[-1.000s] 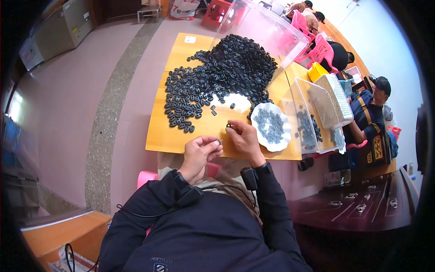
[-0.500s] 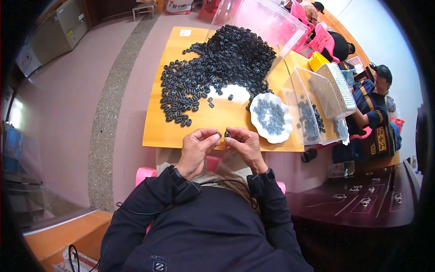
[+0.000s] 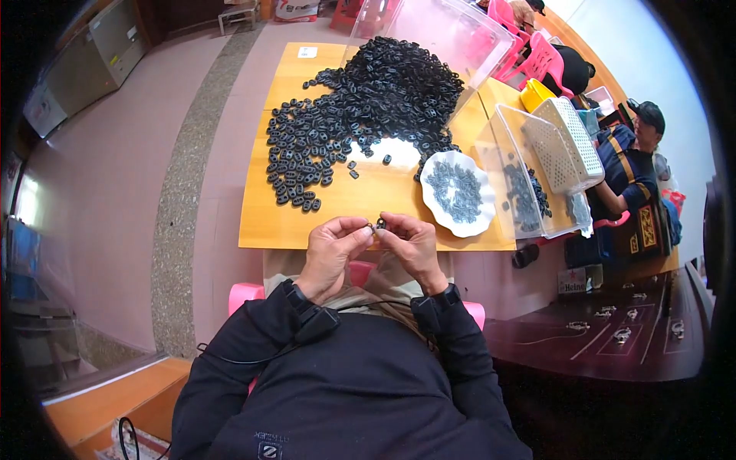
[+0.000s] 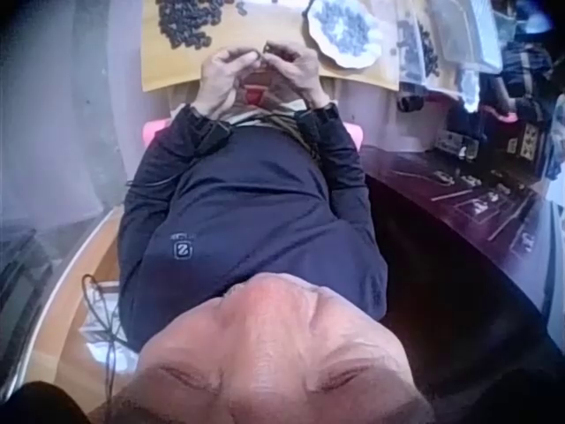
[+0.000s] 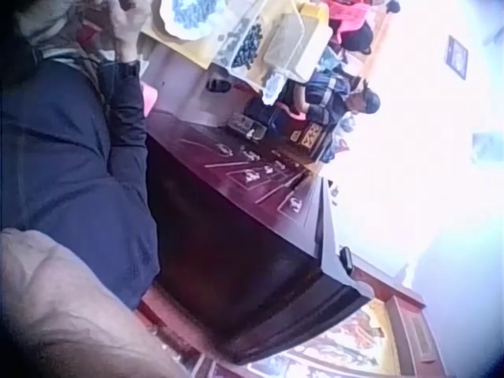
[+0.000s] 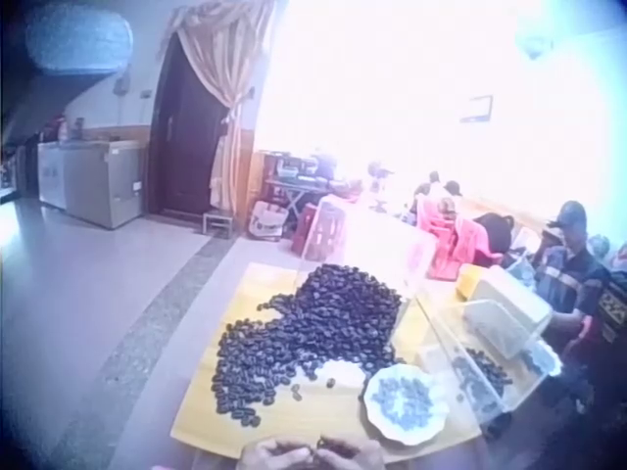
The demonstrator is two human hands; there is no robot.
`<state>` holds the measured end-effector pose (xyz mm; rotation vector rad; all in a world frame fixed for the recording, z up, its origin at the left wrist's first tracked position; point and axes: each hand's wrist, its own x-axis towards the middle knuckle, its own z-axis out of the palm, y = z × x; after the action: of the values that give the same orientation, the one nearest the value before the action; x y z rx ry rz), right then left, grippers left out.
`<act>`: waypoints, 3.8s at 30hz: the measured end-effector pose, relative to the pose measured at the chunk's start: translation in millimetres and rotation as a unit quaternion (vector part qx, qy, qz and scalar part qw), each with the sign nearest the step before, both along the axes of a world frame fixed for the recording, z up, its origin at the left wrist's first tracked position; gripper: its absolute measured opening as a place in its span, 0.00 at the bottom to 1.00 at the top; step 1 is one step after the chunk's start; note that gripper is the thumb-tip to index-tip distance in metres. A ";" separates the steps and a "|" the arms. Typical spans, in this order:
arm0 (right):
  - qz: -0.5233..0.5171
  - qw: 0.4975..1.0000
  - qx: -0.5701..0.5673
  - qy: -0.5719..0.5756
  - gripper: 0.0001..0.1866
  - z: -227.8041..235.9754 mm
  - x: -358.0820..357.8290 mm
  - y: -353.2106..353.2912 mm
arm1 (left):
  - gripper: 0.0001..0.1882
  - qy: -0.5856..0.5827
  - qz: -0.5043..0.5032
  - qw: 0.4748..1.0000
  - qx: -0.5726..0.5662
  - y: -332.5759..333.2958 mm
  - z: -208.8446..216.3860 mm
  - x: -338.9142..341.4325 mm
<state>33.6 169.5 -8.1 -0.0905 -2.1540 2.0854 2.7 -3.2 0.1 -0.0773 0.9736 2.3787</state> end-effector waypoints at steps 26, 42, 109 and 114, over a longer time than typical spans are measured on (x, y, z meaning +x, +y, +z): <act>0.067 0.994 -0.073 -0.037 0.17 4.7 3.3 15.7 | 0.09 -0.006 -0.014 0.999 -0.044 -0.8 7.9 0.2; 0.083 0.995 -0.044 -0.029 0.17 5.8 4.7 17.2 | 0.08 0.002 -0.031 0.998 -0.058 -1.2 5.4 1.8; 0.103 0.992 -0.058 -0.046 0.16 9.4 7.8 16.7 | 0.07 -0.027 -0.067 0.996 -0.045 -0.8 -1.8 2.4; 0.103 0.992 -0.064 -0.046 0.16 10.5 8.3 16.1 | 0.07 -0.027 -0.064 0.997 -0.041 -0.9 0.1 2.6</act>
<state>41.9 185.7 2.4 0.0243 -2.1626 2.3776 5.3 -4.1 0.3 -0.1049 1.0190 2.2089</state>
